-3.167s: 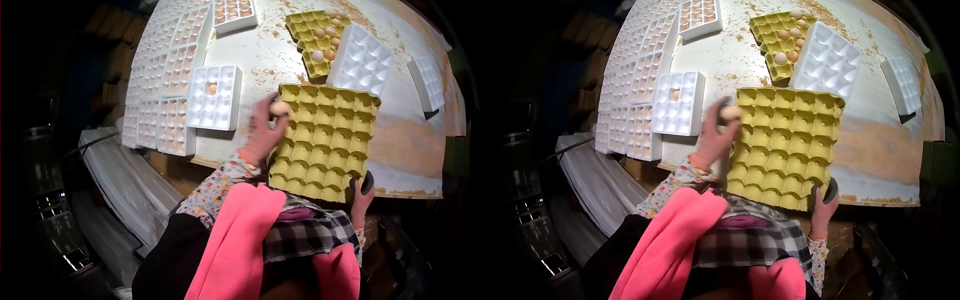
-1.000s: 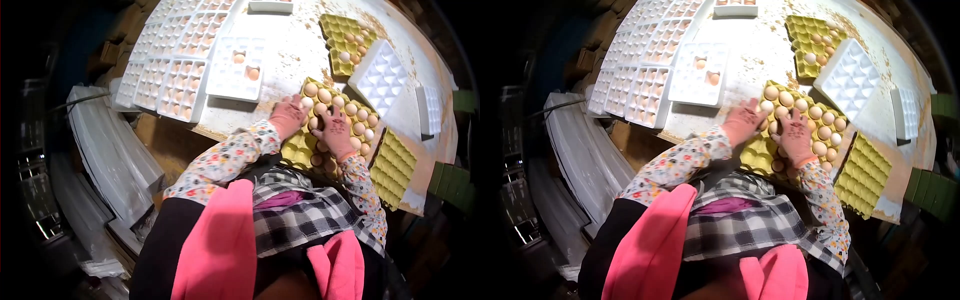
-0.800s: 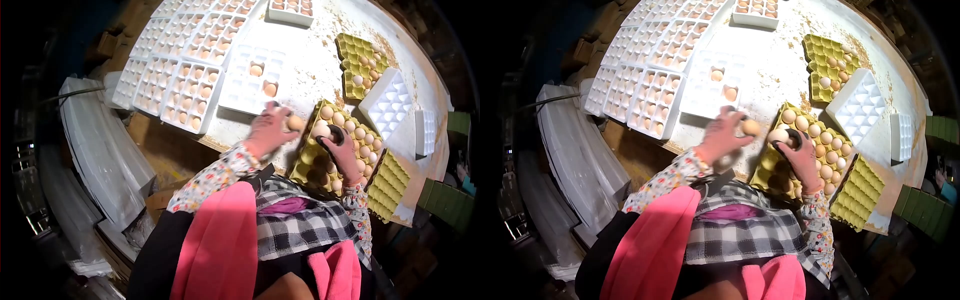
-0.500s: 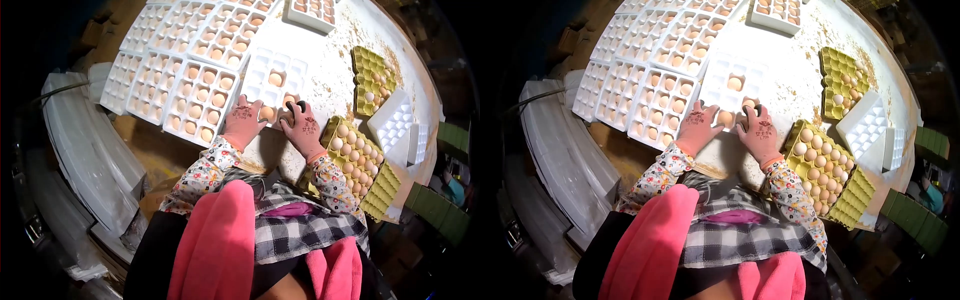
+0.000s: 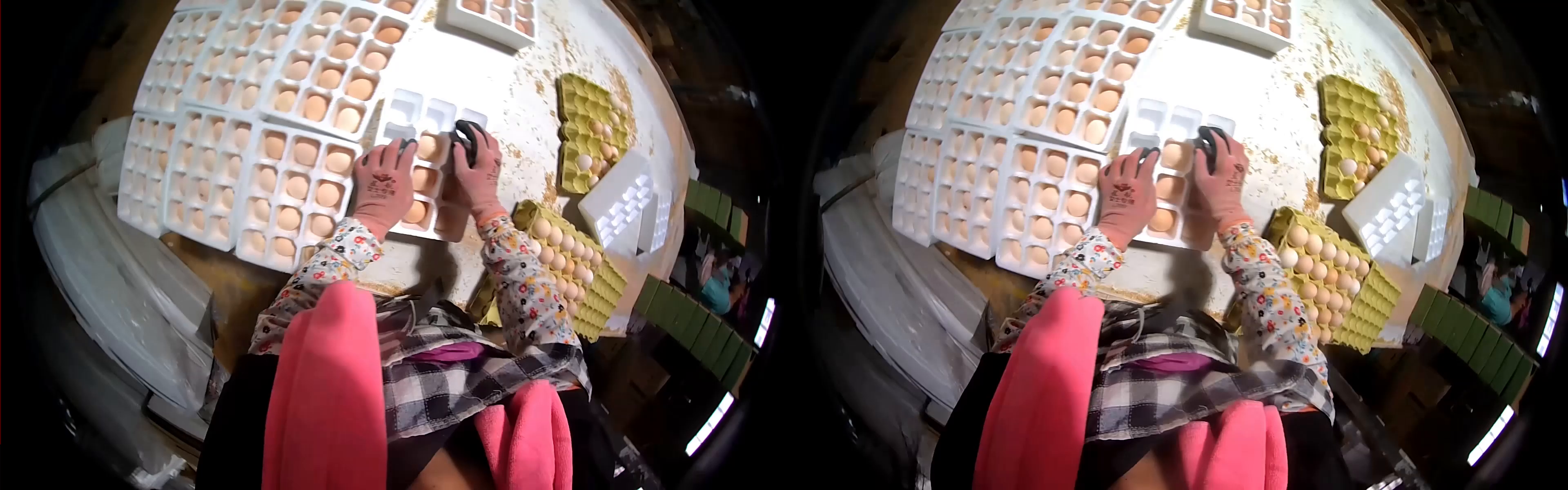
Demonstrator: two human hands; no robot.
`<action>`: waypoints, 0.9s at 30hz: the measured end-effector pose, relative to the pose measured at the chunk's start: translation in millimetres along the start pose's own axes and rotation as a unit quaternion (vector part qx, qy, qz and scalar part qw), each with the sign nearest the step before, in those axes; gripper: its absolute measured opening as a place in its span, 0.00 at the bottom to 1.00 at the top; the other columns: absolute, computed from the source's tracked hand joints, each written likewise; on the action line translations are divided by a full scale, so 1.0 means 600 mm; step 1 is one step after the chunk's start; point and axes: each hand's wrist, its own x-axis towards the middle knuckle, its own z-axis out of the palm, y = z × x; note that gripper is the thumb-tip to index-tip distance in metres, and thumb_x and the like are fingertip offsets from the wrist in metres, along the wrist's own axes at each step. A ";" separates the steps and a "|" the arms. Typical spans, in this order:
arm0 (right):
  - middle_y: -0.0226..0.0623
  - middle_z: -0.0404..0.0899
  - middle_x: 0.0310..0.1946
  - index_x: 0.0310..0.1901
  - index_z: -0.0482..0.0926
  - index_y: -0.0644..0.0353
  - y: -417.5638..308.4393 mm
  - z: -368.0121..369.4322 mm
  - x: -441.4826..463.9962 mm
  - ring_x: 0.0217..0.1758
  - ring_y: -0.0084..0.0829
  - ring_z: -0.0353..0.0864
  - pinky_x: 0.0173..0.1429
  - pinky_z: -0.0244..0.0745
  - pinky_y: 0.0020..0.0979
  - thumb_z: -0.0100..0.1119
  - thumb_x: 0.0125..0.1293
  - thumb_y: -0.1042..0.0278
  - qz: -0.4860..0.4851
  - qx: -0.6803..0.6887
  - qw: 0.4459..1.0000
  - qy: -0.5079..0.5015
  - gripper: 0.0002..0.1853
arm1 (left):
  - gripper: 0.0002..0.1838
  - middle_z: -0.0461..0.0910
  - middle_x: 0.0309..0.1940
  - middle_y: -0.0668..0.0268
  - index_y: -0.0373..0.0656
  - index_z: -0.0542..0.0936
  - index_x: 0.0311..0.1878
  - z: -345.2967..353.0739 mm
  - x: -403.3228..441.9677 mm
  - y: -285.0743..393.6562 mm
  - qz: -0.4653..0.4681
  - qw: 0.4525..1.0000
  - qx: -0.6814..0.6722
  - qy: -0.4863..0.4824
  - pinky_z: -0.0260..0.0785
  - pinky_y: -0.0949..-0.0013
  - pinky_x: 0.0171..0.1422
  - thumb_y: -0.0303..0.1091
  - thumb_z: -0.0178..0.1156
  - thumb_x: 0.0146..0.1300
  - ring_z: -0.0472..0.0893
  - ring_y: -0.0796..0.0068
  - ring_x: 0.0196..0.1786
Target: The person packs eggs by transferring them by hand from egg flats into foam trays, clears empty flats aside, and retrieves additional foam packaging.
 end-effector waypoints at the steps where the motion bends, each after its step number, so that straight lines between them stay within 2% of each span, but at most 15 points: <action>1: 0.45 0.75 0.50 0.53 0.75 0.60 0.001 0.001 -0.010 0.57 0.48 0.70 0.65 0.62 0.46 0.60 0.57 0.70 -0.017 -0.031 0.999 0.026 0.20 | 0.26 0.69 0.58 0.61 0.48 0.71 0.60 -0.001 0.001 -0.001 -0.003 1.000 0.000 -0.025 0.57 0.50 0.61 0.32 0.55 0.55 0.67 0.58 0.59; 5: 0.48 0.70 0.56 0.55 0.72 0.61 -0.059 -0.109 -0.126 0.61 0.51 0.66 0.68 0.57 0.46 0.62 0.56 0.69 0.017 -0.009 0.998 0.063 0.24 | 0.26 0.67 0.58 0.56 0.46 0.71 0.61 -0.005 0.001 0.020 -0.016 0.999 -0.020 0.036 0.58 0.49 0.61 0.35 0.58 0.57 0.66 0.54 0.59; 7: 0.48 0.72 0.54 0.56 0.72 0.64 -0.021 -0.177 -0.211 0.60 0.45 0.70 0.64 0.65 0.41 0.61 0.58 0.71 0.118 -0.049 0.979 0.159 0.23 | 0.28 0.66 0.58 0.55 0.46 0.69 0.63 -0.032 0.009 0.086 0.056 0.992 -0.108 0.018 0.58 0.50 0.62 0.39 0.60 0.58 0.64 0.54 0.60; 9: 0.46 0.77 0.49 0.58 0.73 0.63 0.039 -0.253 -0.255 0.48 0.41 0.79 0.53 0.75 0.33 0.59 0.59 0.74 0.306 0.171 0.911 0.216 0.23 | 0.27 0.67 0.58 0.56 0.47 0.69 0.63 -0.026 0.005 0.180 0.196 0.947 -0.234 -0.105 0.59 0.51 0.62 0.41 0.59 0.60 0.66 0.56 0.59; 11: 0.46 0.75 0.50 0.58 0.73 0.60 0.060 -0.323 -0.265 0.52 0.43 0.77 0.55 0.72 0.38 0.61 0.57 0.73 0.302 0.015 0.952 0.057 0.25 | 0.24 0.68 0.56 0.57 0.49 0.70 0.62 0.007 -0.018 0.281 0.291 0.916 -0.205 -0.184 0.62 0.53 0.60 0.39 0.56 0.62 0.69 0.58 0.56; 13: 0.45 0.73 0.51 0.58 0.72 0.58 0.095 -0.328 -0.274 0.54 0.44 0.73 0.57 0.68 0.41 0.63 0.54 0.71 0.073 -0.295 0.951 -0.063 0.27 | 0.28 0.71 0.54 0.58 0.50 0.71 0.61 0.073 -0.035 0.334 0.390 0.897 -0.068 -0.199 0.63 0.60 0.55 0.44 0.62 0.56 0.72 0.63 0.53; 14: 0.43 0.71 0.52 0.57 0.71 0.56 0.114 -0.323 -0.283 0.57 0.44 0.69 0.59 0.64 0.43 0.65 0.50 0.68 0.057 -0.289 0.952 -0.078 0.29 | 0.26 0.72 0.51 0.58 0.52 0.73 0.57 0.101 -0.038 0.351 0.421 0.891 0.017 -0.169 0.65 0.65 0.49 0.44 0.64 0.53 0.73 0.68 0.51; 17: 0.44 0.74 0.45 0.53 0.75 0.61 0.145 -0.368 -0.258 0.46 0.43 0.76 0.50 0.72 0.38 0.66 0.50 0.70 0.118 -0.045 0.988 -0.087 0.25 | 0.23 0.72 0.49 0.56 0.43 0.75 0.51 0.062 -0.006 0.356 0.202 0.904 -0.247 -0.285 0.70 0.59 0.51 0.40 0.65 0.52 0.77 0.57 0.49; 19: 0.35 0.74 0.40 0.47 0.76 0.65 0.159 -0.380 -0.263 0.39 0.28 0.76 0.44 0.75 0.29 0.63 0.58 0.69 0.243 0.229 0.942 0.029 0.16 | 0.19 0.75 0.43 0.61 0.40 0.78 0.47 0.055 0.001 0.346 0.008 0.859 -0.473 -0.197 0.73 0.65 0.49 0.40 0.65 0.55 0.79 0.68 0.44; 21: 0.34 0.74 0.40 0.44 0.77 0.64 0.179 -0.401 -0.247 0.39 0.28 0.76 0.43 0.75 0.28 0.60 0.60 0.65 0.287 0.339 0.896 0.019 0.13 | 0.15 0.75 0.37 0.66 0.41 0.79 0.45 0.064 0.031 0.332 -0.234 0.625 -0.689 -0.281 0.72 0.73 0.45 0.39 0.62 0.59 0.77 0.77 0.41; 22: 0.34 0.73 0.41 0.42 0.77 0.63 0.191 -0.412 -0.232 0.38 0.29 0.77 0.43 0.75 0.29 0.59 0.61 0.62 0.324 0.343 0.881 -0.017 0.13 | 0.12 0.73 0.32 0.70 0.41 0.79 0.43 0.060 0.049 0.335 -0.200 0.662 -0.643 -0.330 0.71 0.78 0.43 0.39 0.59 0.63 0.76 0.81 0.40; 23: 0.34 0.73 0.41 0.40 0.77 0.63 0.203 -0.422 -0.217 0.38 0.30 0.78 0.42 0.76 0.30 0.58 0.62 0.60 0.360 0.345 0.865 -0.054 0.14 | 0.17 0.74 0.37 0.64 0.43 0.77 0.48 0.057 0.058 0.351 -0.127 0.796 -0.462 -0.369 0.74 0.70 0.45 0.43 0.61 0.60 0.79 0.72 0.41; 24: 0.37 0.74 0.42 0.40 0.77 0.62 0.200 -0.411 -0.200 0.39 0.34 0.79 0.43 0.76 0.33 0.59 0.59 0.59 0.230 0.137 0.962 -0.061 0.15 | 0.20 0.74 0.42 0.59 0.45 0.76 0.51 0.064 0.054 0.375 -0.001 0.907 -0.264 -0.328 0.74 0.65 0.47 0.44 0.62 0.58 0.80 0.65 0.42; 25: 0.39 0.74 0.43 0.39 0.78 0.62 0.187 -0.392 -0.185 0.40 0.37 0.80 0.44 0.77 0.37 0.61 0.57 0.58 0.088 -0.081 0.991 -0.062 0.16 | 0.24 0.73 0.46 0.55 0.47 0.74 0.54 0.071 0.046 0.394 0.125 0.954 -0.049 -0.269 0.74 0.60 0.49 0.44 0.64 0.55 0.80 0.58 0.44; 27: 0.45 0.74 0.47 0.38 0.77 0.64 0.202 -0.371 -0.166 0.47 0.44 0.78 0.49 0.73 0.40 0.65 0.53 0.58 0.030 -0.222 0.959 -0.177 0.18 | 0.31 0.70 0.50 0.50 0.49 0.73 0.58 0.067 0.067 0.403 0.107 0.931 -0.021 -0.349 0.72 0.57 0.54 0.45 0.67 0.49 0.78 0.49 0.48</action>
